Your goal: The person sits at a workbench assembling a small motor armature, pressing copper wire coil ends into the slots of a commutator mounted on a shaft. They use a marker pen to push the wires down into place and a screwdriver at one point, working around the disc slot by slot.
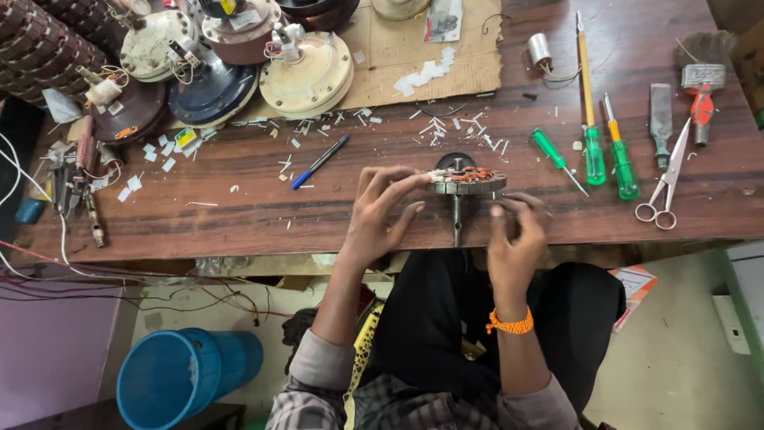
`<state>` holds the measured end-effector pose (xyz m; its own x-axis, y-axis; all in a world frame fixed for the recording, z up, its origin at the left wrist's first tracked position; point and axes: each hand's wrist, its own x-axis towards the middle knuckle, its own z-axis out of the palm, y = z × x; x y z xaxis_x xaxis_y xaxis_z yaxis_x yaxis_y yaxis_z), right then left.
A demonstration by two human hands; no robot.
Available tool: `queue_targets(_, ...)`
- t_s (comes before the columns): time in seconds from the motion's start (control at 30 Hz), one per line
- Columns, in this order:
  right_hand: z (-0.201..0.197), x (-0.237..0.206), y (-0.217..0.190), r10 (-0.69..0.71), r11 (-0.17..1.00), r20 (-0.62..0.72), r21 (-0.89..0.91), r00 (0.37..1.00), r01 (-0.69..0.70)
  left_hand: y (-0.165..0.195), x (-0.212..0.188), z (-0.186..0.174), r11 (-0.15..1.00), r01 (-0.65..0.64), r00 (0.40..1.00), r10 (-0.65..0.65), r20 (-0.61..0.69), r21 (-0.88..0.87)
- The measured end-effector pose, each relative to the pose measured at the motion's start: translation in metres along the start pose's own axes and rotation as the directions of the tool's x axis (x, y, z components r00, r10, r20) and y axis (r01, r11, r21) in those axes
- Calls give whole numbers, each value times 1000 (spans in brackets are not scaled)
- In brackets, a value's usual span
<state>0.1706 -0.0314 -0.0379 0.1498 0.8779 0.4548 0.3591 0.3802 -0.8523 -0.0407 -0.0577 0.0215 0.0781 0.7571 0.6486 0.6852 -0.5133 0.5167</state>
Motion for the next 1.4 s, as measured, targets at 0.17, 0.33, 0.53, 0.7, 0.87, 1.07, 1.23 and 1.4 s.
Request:
queue_targets(0.17, 9, 12, -11, 9, 991, 98, -136, 995, 4, 4, -15, 18, 995, -40, 999, 43, -32, 87)
queue_targets(0.33, 13, 3, -11, -7, 994, 48, -105, 999, 12, 1, -28, 38, 940, -175, 984, 161, 69, 295)
queue_targets(0.53, 10, 1, -13, 103, 994, 78, -32, 992, -101, -3, -20, 54, 900, -212, 977, 190, 93, 382)
queue_targets(0.7, -11, 4, -24, 238, 969, 283, -9, 929, -245, -3, -18, 60, 892, -215, 976, 211, 53, 397)
queue_targets(0.87, -30, 14, -31, 106, 980, 340, -195, 934, -40, -1, -16, 65, 906, -227, 967, 252, -26, 358)
queue_targets(1.07, -62, 43, -48, -133, 930, 448, -253, 884, 267, 13, -12, 82, 934, -196, 953, 254, -165, 300)
queue_targets(1.23, -82, 60, -78, -85, 900, 524, -324, 847, 291, 18, -13, 93, 1000, -9, 970, 16, -242, 30)
queue_targets(1.4, -52, 84, -82, -287, 839, 550, -251, 784, 483, 20, -20, 109, 851, 214, 906, -356, -229, -479)
